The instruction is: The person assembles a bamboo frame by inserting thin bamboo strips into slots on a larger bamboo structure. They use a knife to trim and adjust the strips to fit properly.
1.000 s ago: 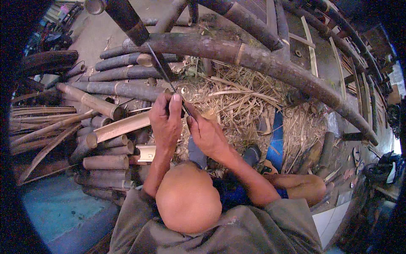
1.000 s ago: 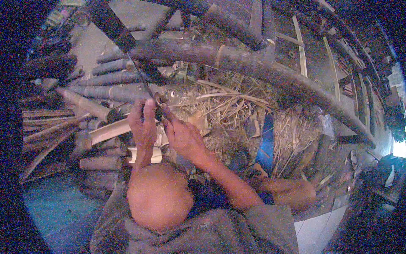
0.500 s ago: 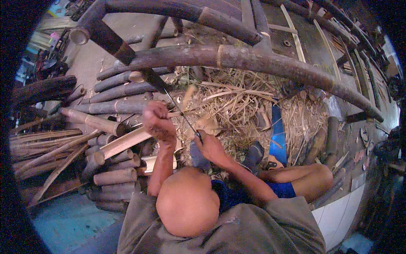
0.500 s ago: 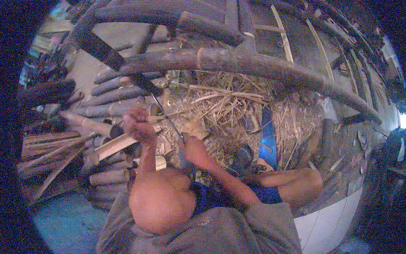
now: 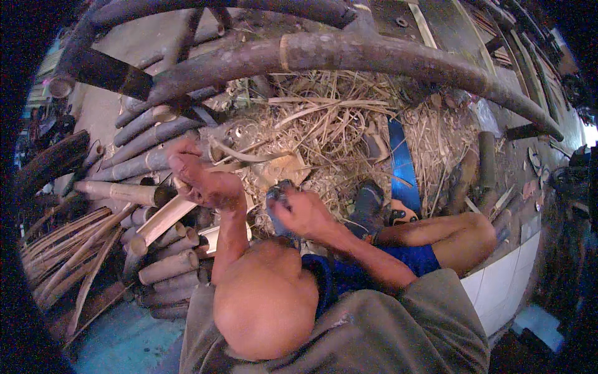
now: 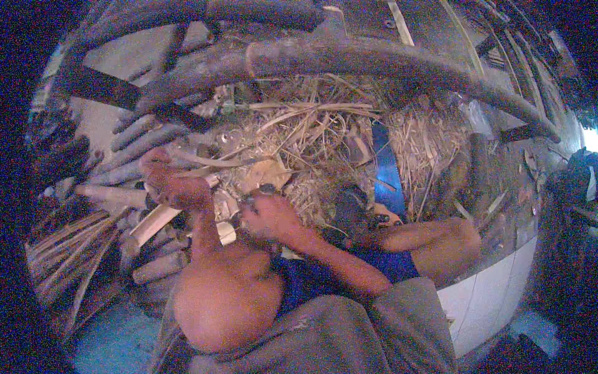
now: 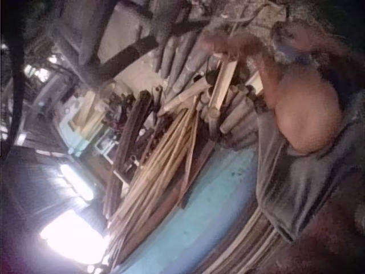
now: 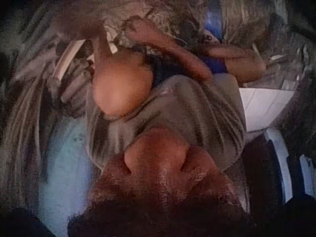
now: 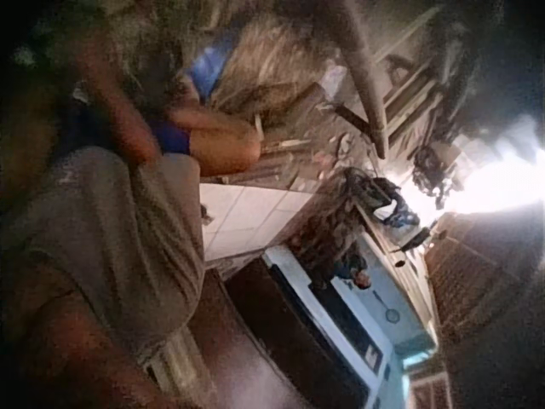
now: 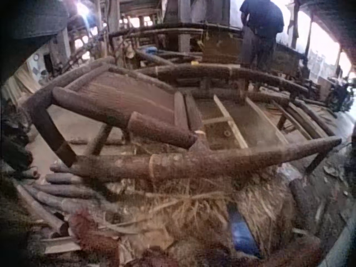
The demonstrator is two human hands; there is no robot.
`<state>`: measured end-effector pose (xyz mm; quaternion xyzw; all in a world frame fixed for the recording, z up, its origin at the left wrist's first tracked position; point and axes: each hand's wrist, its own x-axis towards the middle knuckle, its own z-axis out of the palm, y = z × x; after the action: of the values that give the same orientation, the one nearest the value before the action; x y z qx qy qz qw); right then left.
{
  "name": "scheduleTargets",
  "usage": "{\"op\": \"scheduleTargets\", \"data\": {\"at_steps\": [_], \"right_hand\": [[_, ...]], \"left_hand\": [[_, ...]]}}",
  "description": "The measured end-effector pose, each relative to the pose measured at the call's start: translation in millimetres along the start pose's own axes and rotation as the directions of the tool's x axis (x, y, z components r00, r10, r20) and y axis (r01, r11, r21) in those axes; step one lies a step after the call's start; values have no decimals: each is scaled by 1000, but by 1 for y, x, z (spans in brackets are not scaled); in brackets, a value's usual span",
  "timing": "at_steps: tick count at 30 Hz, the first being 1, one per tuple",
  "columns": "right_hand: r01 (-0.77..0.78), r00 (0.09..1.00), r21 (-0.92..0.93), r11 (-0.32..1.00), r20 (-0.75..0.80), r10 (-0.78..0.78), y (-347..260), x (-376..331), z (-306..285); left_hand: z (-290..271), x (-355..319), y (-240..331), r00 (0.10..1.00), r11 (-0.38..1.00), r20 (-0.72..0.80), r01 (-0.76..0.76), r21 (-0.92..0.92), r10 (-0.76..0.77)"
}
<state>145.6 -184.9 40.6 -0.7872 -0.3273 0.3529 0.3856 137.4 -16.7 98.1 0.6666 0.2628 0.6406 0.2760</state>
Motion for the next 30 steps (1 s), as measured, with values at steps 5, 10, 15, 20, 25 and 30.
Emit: {"op": "scheduleTargets", "data": {"at_steps": [5, 10, 15, 20, 25, 30], "right_hand": [[3, 989, -74, 997, -145, -14, 69, 38, 27], [82, 996, -16, 996, -42, -83, 47, 32, 11], [-17, 997, -82, 996, -72, 11, 96, 39, 27], [-11, 997, -39, 999, -72, 8, 75, 40, 28], [13, 992, 5, 1000, -122, -12, 96, 40, 32], [-17, 999, -20, 1000, -28, 16, 95, 40, 24]], "left_hand": [[4, 1, 4, 998, 985, -65, 16, -170, -28], [-10, 8, -25, 998, 992, -69, -10, -125, 1], [-10, 8, -16, 991, 988, -76, 106, -112, -115], [-9, 16, -31, 990, 980, -100, 85, -182, -104], [-26, 16, -56, 981, 982, -46, -190, -24, 189], [-22, 18, -40, 998, 1000, -68, -17, 9, 18]]}}
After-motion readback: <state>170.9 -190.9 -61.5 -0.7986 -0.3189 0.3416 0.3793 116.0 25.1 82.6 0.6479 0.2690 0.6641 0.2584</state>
